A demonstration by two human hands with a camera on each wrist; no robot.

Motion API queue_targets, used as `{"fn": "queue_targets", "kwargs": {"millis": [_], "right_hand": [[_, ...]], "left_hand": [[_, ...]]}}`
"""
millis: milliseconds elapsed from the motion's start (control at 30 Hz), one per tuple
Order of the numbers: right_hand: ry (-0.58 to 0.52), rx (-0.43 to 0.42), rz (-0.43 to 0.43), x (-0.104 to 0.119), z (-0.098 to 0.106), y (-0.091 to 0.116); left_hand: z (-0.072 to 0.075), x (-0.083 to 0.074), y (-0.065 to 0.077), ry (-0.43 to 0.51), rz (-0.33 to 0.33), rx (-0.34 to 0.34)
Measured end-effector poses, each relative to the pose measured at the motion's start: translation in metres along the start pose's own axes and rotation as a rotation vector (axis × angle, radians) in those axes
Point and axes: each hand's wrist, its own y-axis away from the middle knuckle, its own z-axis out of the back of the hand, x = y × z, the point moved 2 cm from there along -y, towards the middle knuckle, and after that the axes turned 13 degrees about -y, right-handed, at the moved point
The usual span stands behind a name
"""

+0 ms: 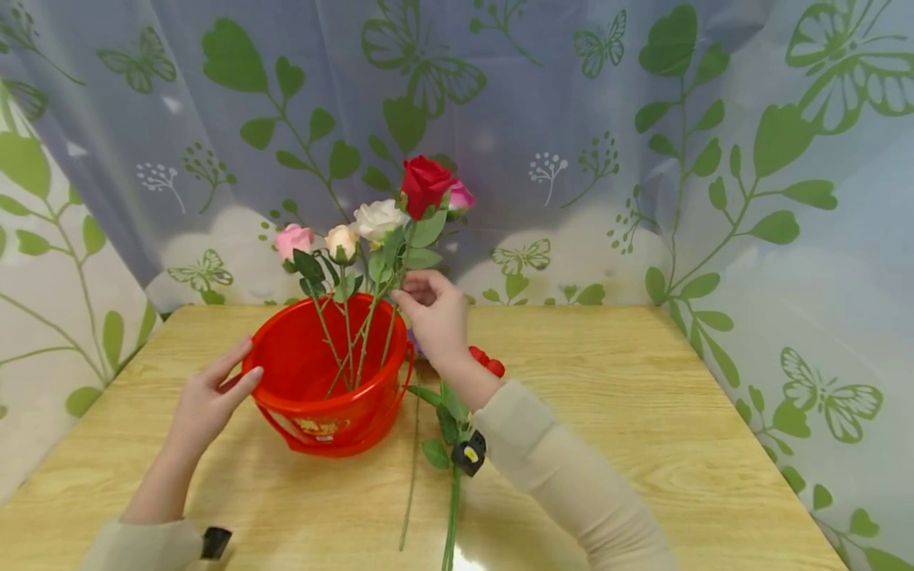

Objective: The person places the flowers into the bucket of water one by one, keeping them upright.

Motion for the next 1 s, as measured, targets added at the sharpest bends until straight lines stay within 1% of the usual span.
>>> {"fn": "queue_targets", "kwargs": {"millis": [300, 433, 533, 733, 833, 1000], "right_hand": [[0.076, 0.079, -0.026, -0.019, -0.008, 0.010], [0.129, 0.118, -0.033, -0.026, -0.011, 0.013], [0.177, 0.142, -0.057, -0.031, -0.014, 0.015], [0.272, 0.177, -0.105, -0.036, -0.015, 0.016], [0.335, 0.203, -0.115, -0.037, -0.017, 0.014], [0.379, 0.243, -0.114, -0.039, -0.020, 0.012]], "left_hand": [[0.000, 0.000, 0.000, 0.009, -0.002, -0.012], [0.000, 0.000, 0.000, -0.001, -0.005, -0.011], [0.000, 0.000, 0.000, 0.000, -0.008, -0.013], [-0.001, 0.000, 0.000, 0.000, -0.008, -0.011], [-0.001, 0.000, 0.000, -0.004, -0.003, -0.015], [-0.001, 0.000, 0.000, -0.009, 0.001, -0.013]]}}
